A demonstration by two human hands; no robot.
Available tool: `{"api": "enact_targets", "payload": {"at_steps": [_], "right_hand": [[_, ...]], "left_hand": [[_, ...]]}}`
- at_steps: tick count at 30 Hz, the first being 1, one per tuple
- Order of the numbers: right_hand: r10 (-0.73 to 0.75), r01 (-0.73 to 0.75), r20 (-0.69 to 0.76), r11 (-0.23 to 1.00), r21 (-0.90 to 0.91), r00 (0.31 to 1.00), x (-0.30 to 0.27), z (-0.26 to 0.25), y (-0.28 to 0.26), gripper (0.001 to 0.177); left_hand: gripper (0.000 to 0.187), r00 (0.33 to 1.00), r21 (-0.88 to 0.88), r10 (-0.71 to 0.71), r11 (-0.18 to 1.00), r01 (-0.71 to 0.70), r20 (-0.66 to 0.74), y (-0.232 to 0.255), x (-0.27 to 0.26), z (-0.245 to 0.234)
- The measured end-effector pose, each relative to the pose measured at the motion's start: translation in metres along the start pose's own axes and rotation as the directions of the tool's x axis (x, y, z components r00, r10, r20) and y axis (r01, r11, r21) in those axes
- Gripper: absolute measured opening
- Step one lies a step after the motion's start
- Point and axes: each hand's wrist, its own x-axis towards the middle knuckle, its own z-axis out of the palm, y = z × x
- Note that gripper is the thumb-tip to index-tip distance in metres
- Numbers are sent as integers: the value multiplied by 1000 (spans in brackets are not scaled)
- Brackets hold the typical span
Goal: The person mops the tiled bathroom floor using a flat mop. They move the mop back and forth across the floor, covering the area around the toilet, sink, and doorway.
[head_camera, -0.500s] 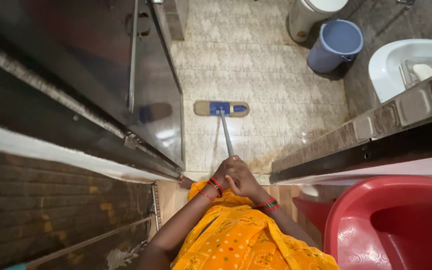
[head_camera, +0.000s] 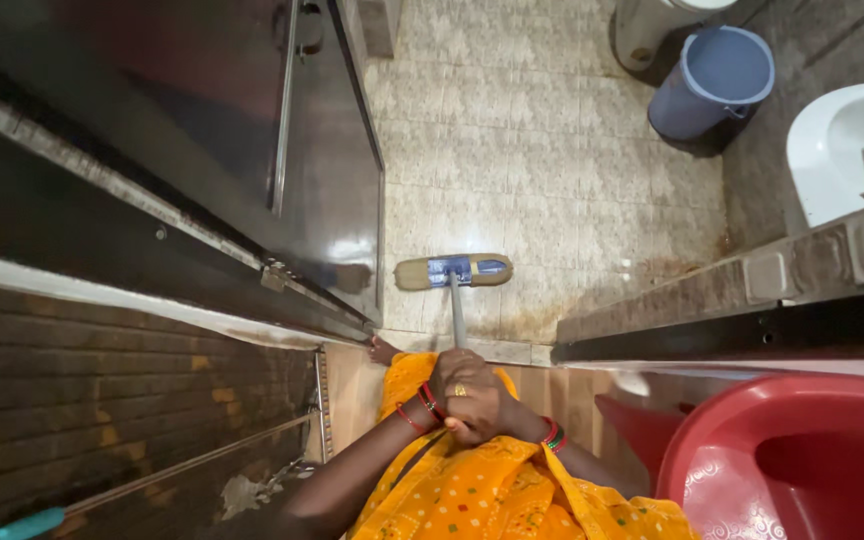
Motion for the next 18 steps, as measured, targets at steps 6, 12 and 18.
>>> {"api": "enact_targets", "payload": {"at_steps": [6,12,18], "right_hand": [[33,-34,-29,998,-44,999,-27,8,36,26],[298,-285,99,950,-125,949,-53,15,97,27],[411,-402,176,911,-88,894,-94,34,99,12]], "left_hand": [[20,1000,3,10,1000,-10,27,-65,-13,21],[23,981,-3,-165,986,166,100,-145,-20,34],[21,838,-132,-485,840,526,251,-133,-37,53]]}}
